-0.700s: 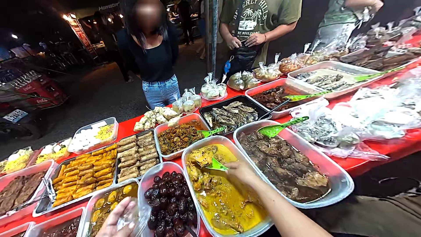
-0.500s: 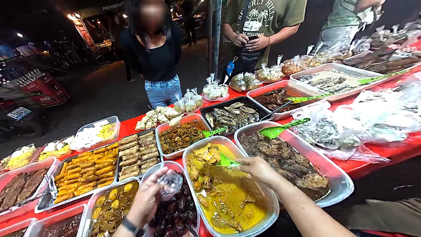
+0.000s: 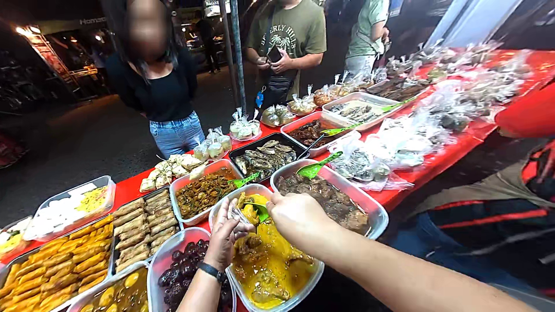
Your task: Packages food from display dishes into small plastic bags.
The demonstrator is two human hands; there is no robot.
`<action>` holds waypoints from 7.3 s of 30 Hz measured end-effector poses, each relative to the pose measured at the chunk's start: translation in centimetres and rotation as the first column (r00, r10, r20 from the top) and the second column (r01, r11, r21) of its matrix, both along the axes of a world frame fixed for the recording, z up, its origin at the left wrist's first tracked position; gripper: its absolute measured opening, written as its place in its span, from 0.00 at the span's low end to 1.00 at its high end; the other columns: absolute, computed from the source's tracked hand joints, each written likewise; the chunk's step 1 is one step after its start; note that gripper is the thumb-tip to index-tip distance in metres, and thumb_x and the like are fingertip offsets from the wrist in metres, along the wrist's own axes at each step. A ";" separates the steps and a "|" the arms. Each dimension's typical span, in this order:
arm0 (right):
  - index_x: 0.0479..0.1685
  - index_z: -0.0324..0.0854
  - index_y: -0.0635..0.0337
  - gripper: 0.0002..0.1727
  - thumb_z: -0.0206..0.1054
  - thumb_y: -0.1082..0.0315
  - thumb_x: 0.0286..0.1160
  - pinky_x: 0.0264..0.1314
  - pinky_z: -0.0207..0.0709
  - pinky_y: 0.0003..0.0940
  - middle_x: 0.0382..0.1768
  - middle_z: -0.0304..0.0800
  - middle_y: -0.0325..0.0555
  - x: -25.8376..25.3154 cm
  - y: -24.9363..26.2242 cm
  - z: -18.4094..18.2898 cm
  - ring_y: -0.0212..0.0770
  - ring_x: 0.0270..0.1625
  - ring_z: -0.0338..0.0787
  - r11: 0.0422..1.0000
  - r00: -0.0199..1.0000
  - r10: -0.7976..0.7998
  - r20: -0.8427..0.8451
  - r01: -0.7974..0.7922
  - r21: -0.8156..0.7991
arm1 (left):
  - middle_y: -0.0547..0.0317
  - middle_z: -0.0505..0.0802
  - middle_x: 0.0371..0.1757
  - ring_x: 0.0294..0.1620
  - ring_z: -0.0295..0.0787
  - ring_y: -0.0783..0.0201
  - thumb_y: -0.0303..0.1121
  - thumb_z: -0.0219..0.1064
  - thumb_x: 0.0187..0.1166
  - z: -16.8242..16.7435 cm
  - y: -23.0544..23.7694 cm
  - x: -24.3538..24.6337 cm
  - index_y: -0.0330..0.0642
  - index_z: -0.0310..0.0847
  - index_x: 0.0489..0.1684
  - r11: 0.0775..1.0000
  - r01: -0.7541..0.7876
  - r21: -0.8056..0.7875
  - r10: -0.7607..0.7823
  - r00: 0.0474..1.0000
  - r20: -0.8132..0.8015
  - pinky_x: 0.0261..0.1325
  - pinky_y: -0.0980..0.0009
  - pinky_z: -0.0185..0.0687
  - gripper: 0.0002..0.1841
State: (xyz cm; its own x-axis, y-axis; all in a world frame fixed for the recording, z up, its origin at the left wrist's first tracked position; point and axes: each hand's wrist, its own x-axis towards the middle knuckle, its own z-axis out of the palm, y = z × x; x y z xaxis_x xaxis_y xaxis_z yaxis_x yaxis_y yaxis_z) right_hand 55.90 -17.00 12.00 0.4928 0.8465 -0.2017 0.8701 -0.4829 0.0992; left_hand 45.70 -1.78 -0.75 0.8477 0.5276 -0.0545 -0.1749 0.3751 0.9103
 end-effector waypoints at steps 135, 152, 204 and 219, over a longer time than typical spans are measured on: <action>0.57 0.83 0.65 0.13 0.65 0.68 0.81 0.55 0.87 0.28 0.53 0.90 0.45 -2.5 -3.5 -14.4 0.33 0.51 0.91 0.256 0.559 0.491 -0.668 0.641 0.724 | 0.44 0.90 0.41 0.22 0.86 0.61 0.12 0.53 0.77 6.2 -5.4 -3.1 0.29 0.81 0.54 0.920 -0.256 -0.298 0.187 0.952 -0.241 0.26 0.68 0.88 0.15; 0.73 0.67 0.60 0.23 0.66 0.76 0.80 0.40 0.91 0.44 0.46 0.88 0.54 -4.5 -2.7 -15.5 0.47 0.36 0.92 0.362 -0.422 0.531 -0.735 0.897 -0.254 | 0.43 0.92 0.50 0.35 0.91 0.59 0.29 0.58 0.88 6.4 -2.8 -4.6 0.29 0.81 0.63 0.995 -0.002 -0.101 -0.016 0.983 -0.185 0.39 0.64 0.92 0.14; 0.85 0.59 0.62 0.41 0.68 0.89 0.67 0.45 0.92 0.39 0.61 0.82 0.59 -6.4 -1.7 -14.6 0.47 0.43 0.93 0.165 -0.198 0.662 -0.723 0.979 -0.117 | 0.64 0.95 0.37 0.39 0.91 0.74 0.41 0.70 0.72 -1.3 -5.2 -5.9 0.44 0.94 0.35 0.448 -0.041 0.893 0.436 0.882 -0.178 0.48 0.74 0.88 0.11; 0.81 0.63 0.66 0.36 0.68 0.88 0.68 0.40 0.91 0.34 0.55 0.87 0.55 -6.9 -1.7 -14.7 0.41 0.37 0.93 0.215 -0.194 0.613 -0.766 0.974 -0.075 | 0.62 0.92 0.20 0.24 0.91 0.68 0.41 0.70 0.64 -2.6 -4.3 -6.6 0.45 0.91 0.17 -0.056 -0.088 0.995 0.473 0.875 0.104 0.32 0.69 0.87 0.12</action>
State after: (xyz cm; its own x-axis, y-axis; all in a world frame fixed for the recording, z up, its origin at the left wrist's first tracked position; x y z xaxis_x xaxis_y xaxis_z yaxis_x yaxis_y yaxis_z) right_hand 49.01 -18.69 -2.74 0.7047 0.6374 -0.3116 -0.6273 0.3545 -0.6934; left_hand 39.15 -6.11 -3.35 0.6693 0.4192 0.6135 0.2470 -0.9042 0.3484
